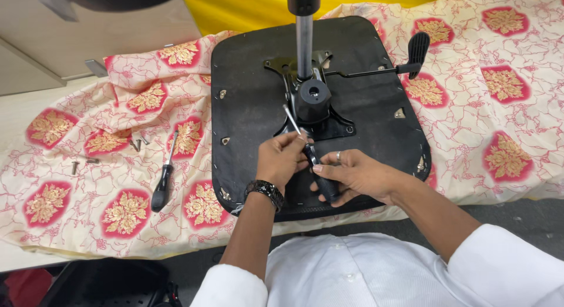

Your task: The person uses a screwdriver to tighten screws on the underside of an office chair base, securing the central gas lift and tilt mechanism. They repeatedly adjust the chair and reposition screws while working on the inverted base.

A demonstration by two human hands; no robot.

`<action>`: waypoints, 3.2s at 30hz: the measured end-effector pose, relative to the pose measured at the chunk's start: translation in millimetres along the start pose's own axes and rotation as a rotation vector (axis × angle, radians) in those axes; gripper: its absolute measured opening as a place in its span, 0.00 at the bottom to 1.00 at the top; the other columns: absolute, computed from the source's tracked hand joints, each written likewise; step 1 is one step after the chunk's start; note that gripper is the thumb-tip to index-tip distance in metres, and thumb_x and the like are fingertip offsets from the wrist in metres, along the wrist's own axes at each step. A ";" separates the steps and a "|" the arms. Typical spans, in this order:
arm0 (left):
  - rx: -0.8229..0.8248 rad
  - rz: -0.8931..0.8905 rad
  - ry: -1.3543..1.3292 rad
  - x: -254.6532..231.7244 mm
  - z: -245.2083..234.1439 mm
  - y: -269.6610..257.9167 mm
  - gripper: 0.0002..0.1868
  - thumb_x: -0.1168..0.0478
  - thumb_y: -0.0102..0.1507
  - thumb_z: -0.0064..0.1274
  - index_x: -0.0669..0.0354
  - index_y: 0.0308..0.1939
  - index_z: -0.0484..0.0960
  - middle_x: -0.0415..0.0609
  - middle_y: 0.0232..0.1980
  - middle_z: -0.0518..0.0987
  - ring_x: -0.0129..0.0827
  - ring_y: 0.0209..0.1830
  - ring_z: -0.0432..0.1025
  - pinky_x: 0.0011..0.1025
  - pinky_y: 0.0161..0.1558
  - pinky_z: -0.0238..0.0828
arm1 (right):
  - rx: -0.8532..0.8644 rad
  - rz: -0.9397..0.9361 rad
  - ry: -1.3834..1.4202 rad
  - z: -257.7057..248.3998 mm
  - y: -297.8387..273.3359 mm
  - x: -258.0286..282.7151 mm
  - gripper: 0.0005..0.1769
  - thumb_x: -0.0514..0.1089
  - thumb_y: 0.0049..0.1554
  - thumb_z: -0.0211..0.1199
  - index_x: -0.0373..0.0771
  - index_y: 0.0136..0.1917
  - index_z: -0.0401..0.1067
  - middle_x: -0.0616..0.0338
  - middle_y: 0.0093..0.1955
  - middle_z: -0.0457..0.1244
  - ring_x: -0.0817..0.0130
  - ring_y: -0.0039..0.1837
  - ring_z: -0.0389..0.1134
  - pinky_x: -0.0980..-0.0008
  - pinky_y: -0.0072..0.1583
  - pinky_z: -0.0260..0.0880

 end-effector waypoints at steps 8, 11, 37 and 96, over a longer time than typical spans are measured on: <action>-0.033 -0.001 0.077 16.0 -37.9 -18.7 0.23 0.57 0.66 0.50 0.63 0.64 0.76 0.47 0.44 0.85 0.24 0.41 0.79 0.21 0.43 0.74 | 0.117 -0.008 -0.182 46.9 35.3 29.3 0.24 0.59 0.61 0.57 0.37 0.57 0.72 0.59 0.47 0.68 0.71 0.47 0.75 0.72 0.47 0.82; -0.011 0.027 0.074 12.4 -53.0 -23.2 0.22 0.57 0.67 0.49 0.63 0.63 0.77 0.49 0.45 0.85 0.23 0.40 0.78 0.21 0.42 0.75 | 0.034 0.059 -0.282 46.8 43.3 27.8 0.21 0.60 0.59 0.59 0.43 0.52 0.77 0.64 0.40 0.73 0.72 0.38 0.73 0.74 0.40 0.74; -0.155 0.184 -0.506 -29.0 -180.1 26.7 0.24 0.74 0.60 0.57 0.68 0.59 0.71 0.56 0.49 0.77 0.36 0.44 0.79 0.28 0.46 0.79 | -0.412 -0.262 0.927 54.1 174.7 53.6 0.09 0.47 0.65 0.55 0.40 0.53 0.68 0.56 0.53 0.68 0.63 0.55 0.70 0.64 0.55 0.75; -0.073 0.060 -0.470 -27.2 -198.5 129.7 0.28 0.57 0.63 0.56 0.65 0.65 0.72 0.53 0.52 0.81 0.43 0.42 0.81 0.37 0.46 0.82 | -0.488 -0.346 1.060 52.8 200.5 80.7 0.08 0.47 0.66 0.50 0.43 0.53 0.65 0.54 0.69 0.64 0.52 0.73 0.65 0.47 0.72 0.68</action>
Point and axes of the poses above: each hand's wrist, its own y-axis towards the middle knuckle, its own z-axis out of the palm, x = y × z, the point moved 8 cm from there along y, towards the middle knuckle
